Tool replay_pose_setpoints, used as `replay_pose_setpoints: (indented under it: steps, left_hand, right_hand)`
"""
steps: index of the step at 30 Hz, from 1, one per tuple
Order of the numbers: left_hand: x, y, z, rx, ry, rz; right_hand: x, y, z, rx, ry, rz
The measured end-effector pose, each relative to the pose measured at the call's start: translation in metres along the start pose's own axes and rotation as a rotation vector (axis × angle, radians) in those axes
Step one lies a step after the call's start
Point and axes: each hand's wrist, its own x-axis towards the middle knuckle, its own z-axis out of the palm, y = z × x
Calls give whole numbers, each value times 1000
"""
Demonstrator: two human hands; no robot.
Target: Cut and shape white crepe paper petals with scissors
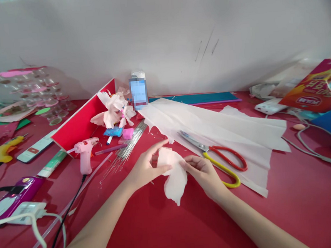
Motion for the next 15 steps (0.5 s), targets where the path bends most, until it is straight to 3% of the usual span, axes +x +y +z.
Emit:
replay_pose_setpoints:
  steps: [5,15]
  left_hand:
    - [2,-1,-11,92,45,44]
    - [2,-2,-13,164,72,92]
  right_hand:
    - [0,-1,-1,-5,1,-8]
    - [0,1,-1,-36,41,-24]
